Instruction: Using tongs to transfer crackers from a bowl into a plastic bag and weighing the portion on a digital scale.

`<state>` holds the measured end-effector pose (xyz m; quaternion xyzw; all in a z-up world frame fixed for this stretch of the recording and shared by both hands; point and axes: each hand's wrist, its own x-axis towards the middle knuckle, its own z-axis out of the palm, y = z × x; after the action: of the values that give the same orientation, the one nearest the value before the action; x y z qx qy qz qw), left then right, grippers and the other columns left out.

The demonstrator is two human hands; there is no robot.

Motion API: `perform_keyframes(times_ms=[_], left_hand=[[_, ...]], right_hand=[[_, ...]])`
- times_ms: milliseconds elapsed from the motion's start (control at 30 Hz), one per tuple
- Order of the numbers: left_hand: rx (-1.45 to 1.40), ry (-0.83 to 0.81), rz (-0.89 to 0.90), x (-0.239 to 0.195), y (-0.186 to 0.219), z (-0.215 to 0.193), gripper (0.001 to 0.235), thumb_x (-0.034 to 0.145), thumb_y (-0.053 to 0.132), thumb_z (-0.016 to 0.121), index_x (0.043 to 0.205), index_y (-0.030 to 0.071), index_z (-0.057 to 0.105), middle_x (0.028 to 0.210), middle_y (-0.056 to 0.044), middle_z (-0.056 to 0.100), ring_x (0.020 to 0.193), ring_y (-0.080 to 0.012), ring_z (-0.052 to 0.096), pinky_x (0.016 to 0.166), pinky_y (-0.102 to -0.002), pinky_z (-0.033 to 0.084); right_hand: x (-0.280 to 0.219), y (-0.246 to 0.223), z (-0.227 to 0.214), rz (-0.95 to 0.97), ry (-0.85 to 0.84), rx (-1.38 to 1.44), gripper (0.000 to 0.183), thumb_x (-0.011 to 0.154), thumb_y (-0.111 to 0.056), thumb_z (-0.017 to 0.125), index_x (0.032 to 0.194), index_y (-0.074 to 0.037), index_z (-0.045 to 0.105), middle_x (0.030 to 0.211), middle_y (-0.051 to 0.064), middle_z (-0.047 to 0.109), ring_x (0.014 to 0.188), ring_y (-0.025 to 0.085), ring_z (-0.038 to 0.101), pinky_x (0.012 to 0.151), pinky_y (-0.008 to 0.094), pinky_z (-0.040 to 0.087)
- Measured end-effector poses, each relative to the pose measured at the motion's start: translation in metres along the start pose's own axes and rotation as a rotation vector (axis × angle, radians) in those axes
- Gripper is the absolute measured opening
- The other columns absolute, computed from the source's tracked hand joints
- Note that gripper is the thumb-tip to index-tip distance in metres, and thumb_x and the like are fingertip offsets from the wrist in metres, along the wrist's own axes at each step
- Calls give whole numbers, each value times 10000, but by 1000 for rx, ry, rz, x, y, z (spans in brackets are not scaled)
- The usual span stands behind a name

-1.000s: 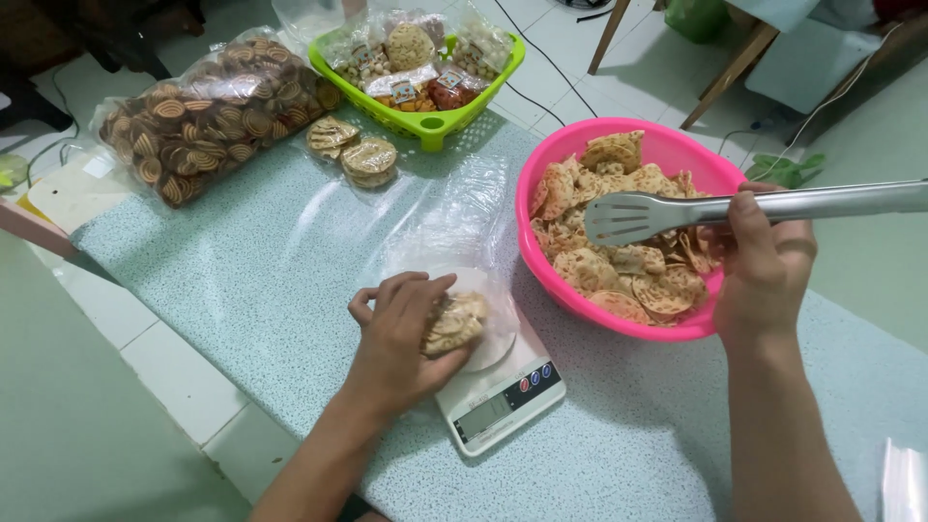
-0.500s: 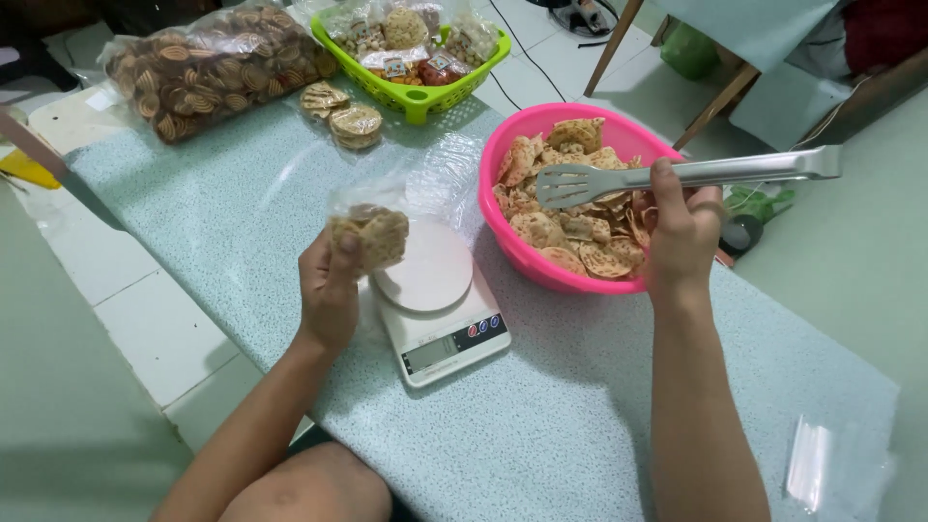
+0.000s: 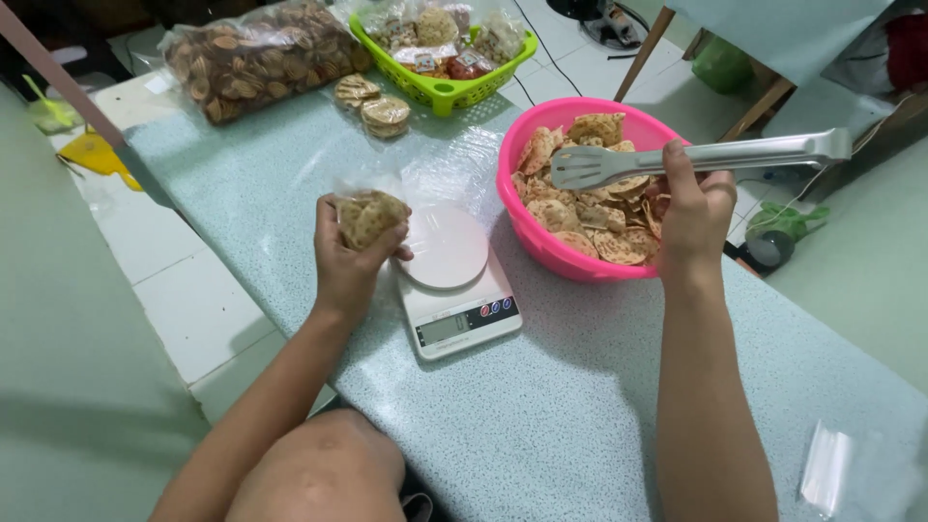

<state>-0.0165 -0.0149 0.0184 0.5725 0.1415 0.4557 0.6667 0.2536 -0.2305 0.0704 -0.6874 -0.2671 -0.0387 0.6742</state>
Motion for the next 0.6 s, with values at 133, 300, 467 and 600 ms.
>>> perform_keyframes(times_ms=[133,300,467,600], left_hand=[[-30,5,-33,15,-8,-7,437,819,-16,818,1113,40,499,956,-110,684,758,-204,713,541,-341,688],[149,-69,-166,40,20,13,425,809,126,821,1168,67,603,1063,-99,659,872,-183,674,595,-248,614],[241,-163,-305,70,41,40,510,770,207,804,1207,99,565,1129,-95,705,956,-219,737,552,-261,576],[178,-232,-475,90,66,71,583,762,257,761,1276,54,575,1176,-137,710,1018,-259,726,598,-301,612]], right_hand=[[7,-8,3,37,1,48,428,1053,-430,693,1122,-40,531,918,53,612,727,91,647,591,199,454],[27,-24,-6,307,134,24,494,954,-485,741,1114,-158,406,952,-24,636,713,36,641,610,190,476],[34,-3,-15,114,78,10,552,897,-465,835,1144,-118,484,947,14,673,751,99,679,665,220,590],[24,-11,-15,-6,-12,-31,517,946,-432,790,1214,-60,549,972,45,677,743,114,680,667,205,603]])
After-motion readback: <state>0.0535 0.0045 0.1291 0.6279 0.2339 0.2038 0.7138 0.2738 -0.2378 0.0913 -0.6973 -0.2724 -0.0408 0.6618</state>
